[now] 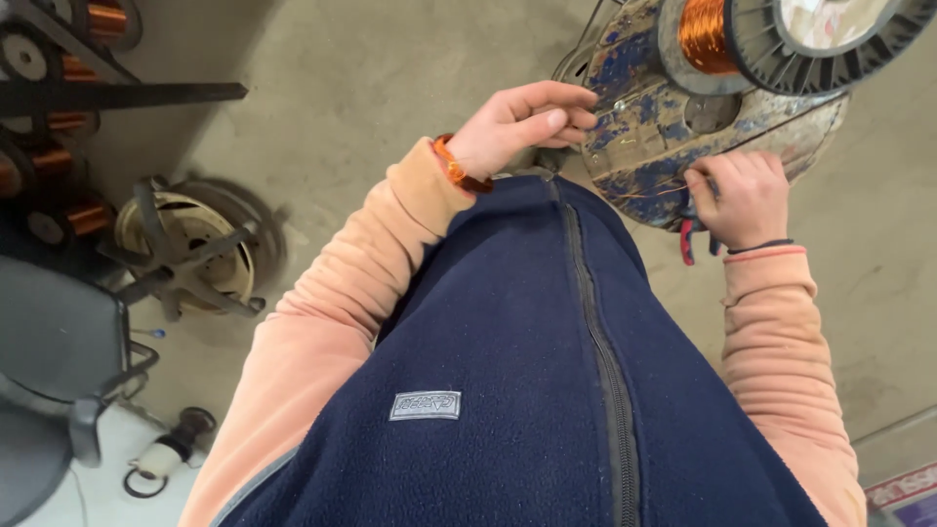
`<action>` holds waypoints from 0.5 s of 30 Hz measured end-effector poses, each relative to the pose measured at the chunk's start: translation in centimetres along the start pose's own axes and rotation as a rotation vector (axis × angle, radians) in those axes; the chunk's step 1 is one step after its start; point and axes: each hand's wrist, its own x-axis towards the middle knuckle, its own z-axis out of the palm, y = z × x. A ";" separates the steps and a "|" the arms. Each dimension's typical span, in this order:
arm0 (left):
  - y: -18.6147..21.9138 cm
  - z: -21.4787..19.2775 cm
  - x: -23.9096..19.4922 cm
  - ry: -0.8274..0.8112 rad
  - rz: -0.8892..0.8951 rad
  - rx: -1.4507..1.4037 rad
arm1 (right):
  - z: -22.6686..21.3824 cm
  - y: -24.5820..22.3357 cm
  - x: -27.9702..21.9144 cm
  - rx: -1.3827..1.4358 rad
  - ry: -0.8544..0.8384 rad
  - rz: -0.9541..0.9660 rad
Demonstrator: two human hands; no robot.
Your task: Winding and untangling copper wire into a coil in a workshop.
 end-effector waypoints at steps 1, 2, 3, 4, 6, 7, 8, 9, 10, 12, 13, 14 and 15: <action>0.1 0.1 0.0 -0.052 -0.034 -0.139 | 0.4 -0.6 0.0 -0.012 -0.001 0.023; 0.3 0.1 -0.1 -0.063 -0.044 -0.140 | 0.4 -1.8 0.2 -0.013 0.000 0.038; 0.6 0.0 -0.2 -0.068 -0.049 -0.142 | 0.3 -2.9 0.4 -0.032 0.005 0.055; 0.7 -0.2 -0.2 -0.072 -0.055 -0.143 | 0.4 -4.1 0.6 -0.052 0.009 0.072; -0.6 -0.9 -0.7 -0.064 -0.080 -0.127 | 0.4 -6.7 1.0 -0.055 0.008 0.109; -1.2 -1.3 -0.8 -0.039 -0.083 -0.105 | 0.4 -7.8 1.4 -0.062 0.011 0.119; -2.0 -1.6 -0.9 -0.055 -0.096 -0.110 | 0.4 -9.2 1.9 -0.065 0.009 0.139; -2.8 -1.8 -1.2 -0.027 -0.119 -0.100 | 0.4 -10.5 2.4 -0.043 0.012 0.161; -3.7 -2.1 -1.5 0.000 -0.142 -0.089 | 0.4 -11.8 2.9 -0.021 0.016 0.183; -5.1 -2.3 -2.4 -0.012 -0.174 -0.108 | 0.1 -14.9 4.8 0.019 0.033 0.188; -5.9 -2.4 -2.9 -0.013 -0.194 -0.121 | 0.0 -16.4 5.7 0.059 0.056 0.176; -6.5 -2.4 -3.5 -0.021 -0.211 -0.130 | 0.2 -17.8 6.4 0.062 0.047 0.194; -6.9 -2.5 -4.2 -0.025 -0.218 -0.130 | 0.2 -19.2 7.2 0.107 0.071 0.145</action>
